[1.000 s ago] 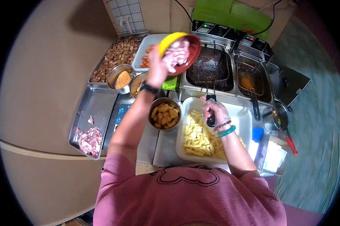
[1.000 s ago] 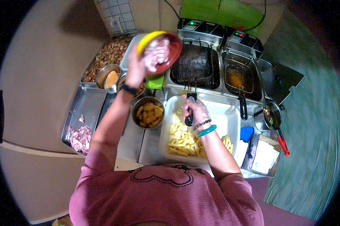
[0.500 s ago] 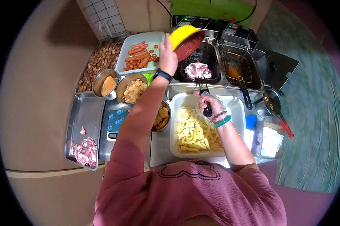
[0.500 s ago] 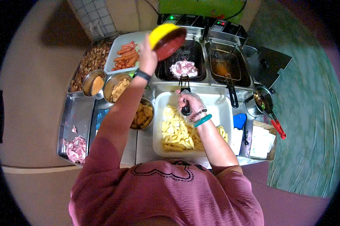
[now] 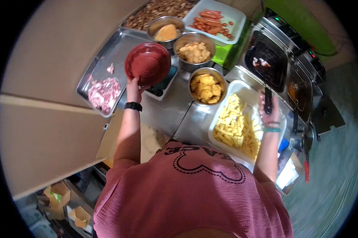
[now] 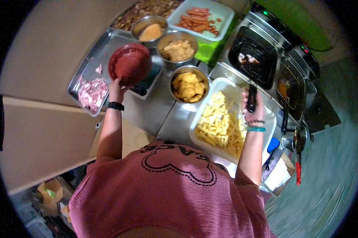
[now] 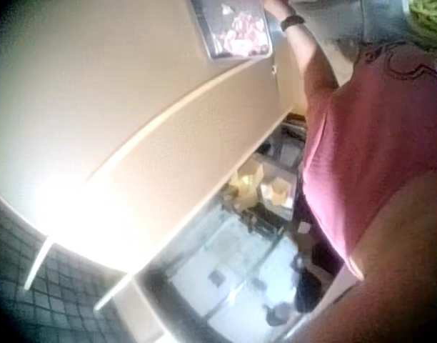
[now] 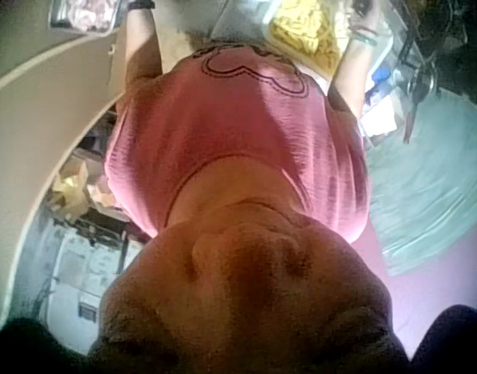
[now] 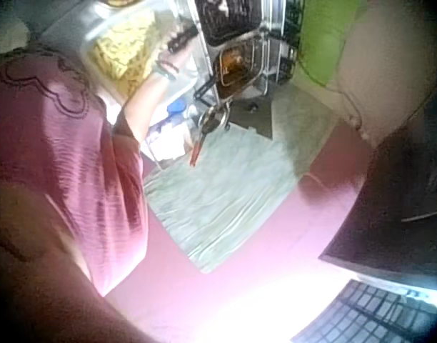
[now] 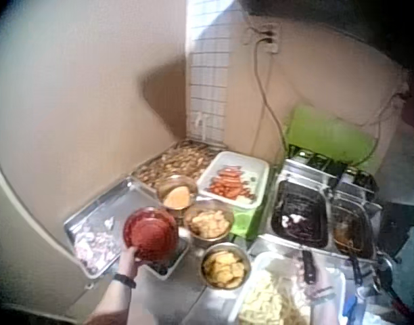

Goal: The person assembles a food order by placing lettuce and french fries into a paper container. They use tongs to transfer fried items from a deep fryer and add raw meat slices to a bowl on a scale. The person then places the completed container on a counter.

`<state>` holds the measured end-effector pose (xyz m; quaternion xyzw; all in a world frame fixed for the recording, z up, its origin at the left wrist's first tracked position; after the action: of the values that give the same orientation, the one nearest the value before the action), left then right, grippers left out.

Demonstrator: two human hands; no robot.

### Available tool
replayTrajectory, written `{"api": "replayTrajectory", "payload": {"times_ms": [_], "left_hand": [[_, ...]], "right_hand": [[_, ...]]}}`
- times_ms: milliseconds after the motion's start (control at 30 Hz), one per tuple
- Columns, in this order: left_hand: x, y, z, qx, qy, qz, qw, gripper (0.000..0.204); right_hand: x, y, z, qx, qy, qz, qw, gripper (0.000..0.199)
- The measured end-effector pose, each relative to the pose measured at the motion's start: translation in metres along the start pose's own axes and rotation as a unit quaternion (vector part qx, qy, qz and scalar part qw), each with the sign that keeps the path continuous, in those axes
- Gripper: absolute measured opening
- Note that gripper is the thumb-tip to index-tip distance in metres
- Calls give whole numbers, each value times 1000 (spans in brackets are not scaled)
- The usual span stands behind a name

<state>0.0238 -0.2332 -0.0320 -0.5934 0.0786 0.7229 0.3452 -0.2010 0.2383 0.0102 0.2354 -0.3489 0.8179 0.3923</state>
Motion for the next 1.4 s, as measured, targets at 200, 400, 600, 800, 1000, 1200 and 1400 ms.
{"api": "replayTrajectory", "payload": {"times_ms": [200, 400, 600, 800, 1000, 1200, 1400], "left_hand": [[37, 8, -28, 21, 61, -89, 994, 53], [48, -3, -45, 51, 251, 34, 966, 51], [70, -46, -38, 85, 586, 200, 781, 43], [67, -56, -18, 126, 657, 191, 718, 48], [65, -40, -14, 130, 684, 200, 689, 49], [69, -32, -15, 124, 698, 253, 658, 43], [64, -30, -15, 142, 687, 258, 664, 44]], "right_hand": [[-8, -9, 20, 15, 74, 32, 997, 50], [-10, -9, 30, 104, 206, 97, 968, 48], [-12, 1, 24, 104, 217, 119, 963, 44], [-10, 5, 21, 61, 194, 100, 974, 42], [-6, 5, 24, 27, 140, 80, 987, 40], [-4, 5, 25, 21, 160, 91, 983, 39], [3, 11, 29, 56, 127, 108, 984, 37]]}}
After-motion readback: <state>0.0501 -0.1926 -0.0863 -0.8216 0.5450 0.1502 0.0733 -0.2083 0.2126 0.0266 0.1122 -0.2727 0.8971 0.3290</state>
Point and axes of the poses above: each hand's wrist, its own y-axis towards the middle knuckle, its own z-axis out of the palm, x = y × z, the point moved 5 cm from there along y, towards the middle knuckle, and after that the axes turned 1 degree about -z, right-handed, at the moved point
